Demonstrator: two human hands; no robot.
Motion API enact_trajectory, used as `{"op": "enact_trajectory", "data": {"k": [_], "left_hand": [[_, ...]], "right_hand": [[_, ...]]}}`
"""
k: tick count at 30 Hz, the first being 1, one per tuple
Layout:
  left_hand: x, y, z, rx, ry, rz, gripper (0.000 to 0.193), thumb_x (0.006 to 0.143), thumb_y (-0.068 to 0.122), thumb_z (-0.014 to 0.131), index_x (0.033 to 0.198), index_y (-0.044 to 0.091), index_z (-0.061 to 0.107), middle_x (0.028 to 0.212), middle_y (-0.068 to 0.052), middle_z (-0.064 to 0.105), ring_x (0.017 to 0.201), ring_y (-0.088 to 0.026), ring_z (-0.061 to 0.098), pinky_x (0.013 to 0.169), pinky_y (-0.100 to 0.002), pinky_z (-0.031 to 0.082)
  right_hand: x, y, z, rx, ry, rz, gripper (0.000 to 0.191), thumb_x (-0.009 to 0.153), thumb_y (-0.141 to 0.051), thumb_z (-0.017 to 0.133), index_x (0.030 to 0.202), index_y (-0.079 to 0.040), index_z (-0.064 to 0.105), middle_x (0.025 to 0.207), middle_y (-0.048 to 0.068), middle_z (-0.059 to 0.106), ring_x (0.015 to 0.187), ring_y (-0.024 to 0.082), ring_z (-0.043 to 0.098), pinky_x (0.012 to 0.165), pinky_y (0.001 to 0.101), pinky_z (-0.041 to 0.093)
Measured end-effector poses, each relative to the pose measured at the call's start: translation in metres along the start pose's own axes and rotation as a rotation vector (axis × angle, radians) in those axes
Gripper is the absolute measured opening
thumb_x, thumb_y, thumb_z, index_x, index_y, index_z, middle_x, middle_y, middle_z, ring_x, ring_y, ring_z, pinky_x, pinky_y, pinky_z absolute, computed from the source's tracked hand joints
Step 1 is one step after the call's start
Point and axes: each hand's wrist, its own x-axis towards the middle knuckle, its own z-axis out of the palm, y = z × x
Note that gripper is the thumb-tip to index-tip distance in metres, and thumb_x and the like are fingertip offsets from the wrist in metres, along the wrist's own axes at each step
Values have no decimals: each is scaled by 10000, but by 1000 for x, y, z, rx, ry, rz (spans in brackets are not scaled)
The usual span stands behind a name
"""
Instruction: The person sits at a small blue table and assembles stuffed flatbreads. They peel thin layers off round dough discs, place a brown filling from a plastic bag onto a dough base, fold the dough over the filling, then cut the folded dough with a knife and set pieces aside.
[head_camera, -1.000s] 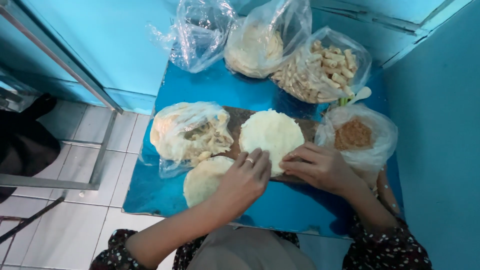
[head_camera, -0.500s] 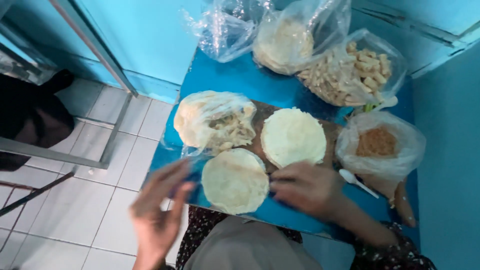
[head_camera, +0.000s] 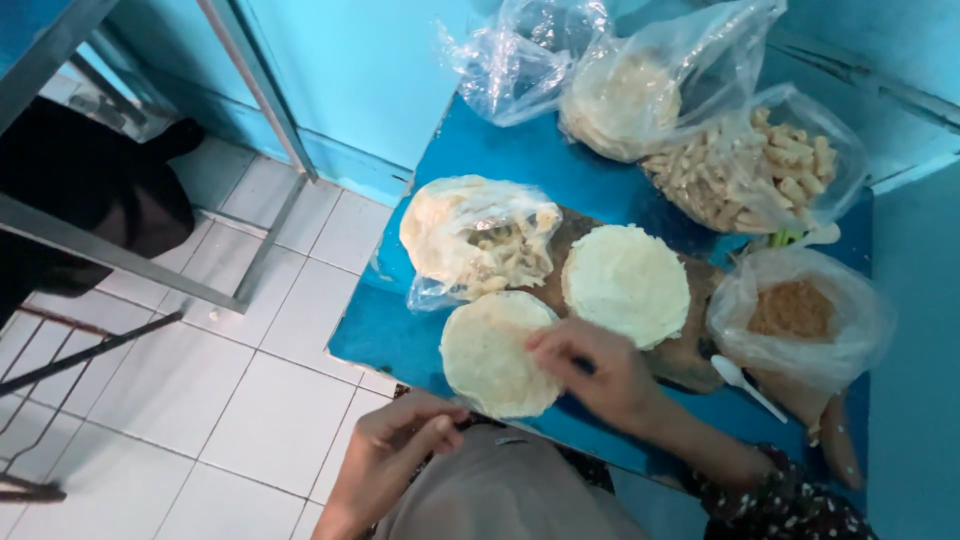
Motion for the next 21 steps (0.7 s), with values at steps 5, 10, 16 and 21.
{"op": "enact_trajectory", "data": {"k": [5,10,16,21], "left_hand": [[-2,7,1,3,279,30,261,957,75,631,1166,-44,734,1046,-130,801,871,-164,758,773,-297,623],[-12,8,5,6,276,23,276,948,76,640,1178,-49,729,1061,-138,799,892,-180,766,779,-307,622],[-12,13,26,-181,53,-64,394,987,194,556,1307,-15,651,1193,-123,761,1037,-198,760,898,-330,598],[7,12,56,-708,-87,-108,555,1031,351,407,1430,-15,530,1335,-82,693,1166,-192,667,994,-360,531]], "right_hand": [[-8,-25,25,-556,-86,-445,265,811,-192,799,1002,-62,669,1053,106,717,912,298,687,732,396,551],[-9,-13,34,-543,-23,-388,132,904,-120,755,980,-81,654,1018,37,709,905,264,707,753,356,562],[-19,-9,13,228,150,231,37,958,-71,672,989,-49,672,1092,99,724,871,246,724,795,307,580],[-20,-34,9,-264,-6,-364,159,875,-89,773,988,-76,662,1123,84,742,962,277,717,800,367,575]]}}
